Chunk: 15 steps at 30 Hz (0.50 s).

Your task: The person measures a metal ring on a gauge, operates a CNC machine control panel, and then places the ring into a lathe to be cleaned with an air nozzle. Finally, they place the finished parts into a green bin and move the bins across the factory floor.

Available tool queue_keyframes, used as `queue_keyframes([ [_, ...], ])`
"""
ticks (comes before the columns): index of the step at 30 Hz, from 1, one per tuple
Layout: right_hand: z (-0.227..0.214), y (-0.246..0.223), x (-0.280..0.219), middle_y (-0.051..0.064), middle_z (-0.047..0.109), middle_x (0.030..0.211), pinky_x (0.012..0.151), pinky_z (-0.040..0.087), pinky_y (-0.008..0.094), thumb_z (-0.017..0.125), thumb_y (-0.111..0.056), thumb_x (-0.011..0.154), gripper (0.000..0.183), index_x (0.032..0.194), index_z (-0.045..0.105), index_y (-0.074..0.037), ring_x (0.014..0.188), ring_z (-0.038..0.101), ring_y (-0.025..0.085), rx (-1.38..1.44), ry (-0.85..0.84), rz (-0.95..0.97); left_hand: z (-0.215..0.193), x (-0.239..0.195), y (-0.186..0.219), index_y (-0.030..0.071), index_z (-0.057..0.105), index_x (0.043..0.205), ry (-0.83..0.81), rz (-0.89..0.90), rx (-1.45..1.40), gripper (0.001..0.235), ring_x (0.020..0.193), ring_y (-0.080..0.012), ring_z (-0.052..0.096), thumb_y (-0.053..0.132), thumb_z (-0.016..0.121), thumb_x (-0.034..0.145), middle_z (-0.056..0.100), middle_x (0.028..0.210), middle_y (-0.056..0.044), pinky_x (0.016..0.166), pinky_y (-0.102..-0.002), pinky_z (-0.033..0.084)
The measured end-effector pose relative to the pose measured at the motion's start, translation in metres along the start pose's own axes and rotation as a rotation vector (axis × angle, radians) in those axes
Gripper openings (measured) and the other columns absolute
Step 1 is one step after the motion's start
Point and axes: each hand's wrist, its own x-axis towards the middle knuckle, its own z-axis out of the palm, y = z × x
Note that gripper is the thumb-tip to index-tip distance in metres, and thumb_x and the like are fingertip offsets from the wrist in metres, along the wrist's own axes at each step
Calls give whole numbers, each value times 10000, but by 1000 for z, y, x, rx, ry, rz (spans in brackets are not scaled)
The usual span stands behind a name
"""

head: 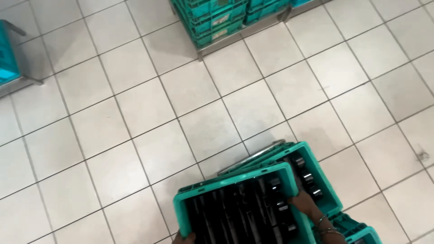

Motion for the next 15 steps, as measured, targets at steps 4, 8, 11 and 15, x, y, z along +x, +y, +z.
queue_keyframes([
  [4,-53,62,41,229,802,997,872,589,445,760,-349,715,487,1086,786,-35,972,773,360,-116,154,95,68,-23,72,187,585,1380,-120,96,-5,730,1063,-308,738,258,757,675,759,1130,-171,956,-407,571],
  [8,-108,94,79,236,820,975,888,584,453,720,-341,733,427,1008,830,-32,962,773,362,-210,224,117,140,-9,65,-61,684,1283,-711,399,-401,530,888,-275,617,166,761,811,656,1007,-164,775,-453,495],
  [11,-147,65,62,229,803,1027,930,566,458,728,-296,712,419,1058,801,-71,1018,744,373,-180,244,136,175,-33,84,116,470,1408,-675,514,-412,702,1001,-179,669,138,776,777,682,1131,-20,884,-410,559],
  [15,-164,44,43,203,801,1082,960,558,452,711,-306,758,442,1152,769,-114,1075,733,364,-237,232,164,182,-69,100,160,349,1478,-817,315,-485,839,1043,-190,667,58,729,737,665,1139,-23,903,-408,533],
])
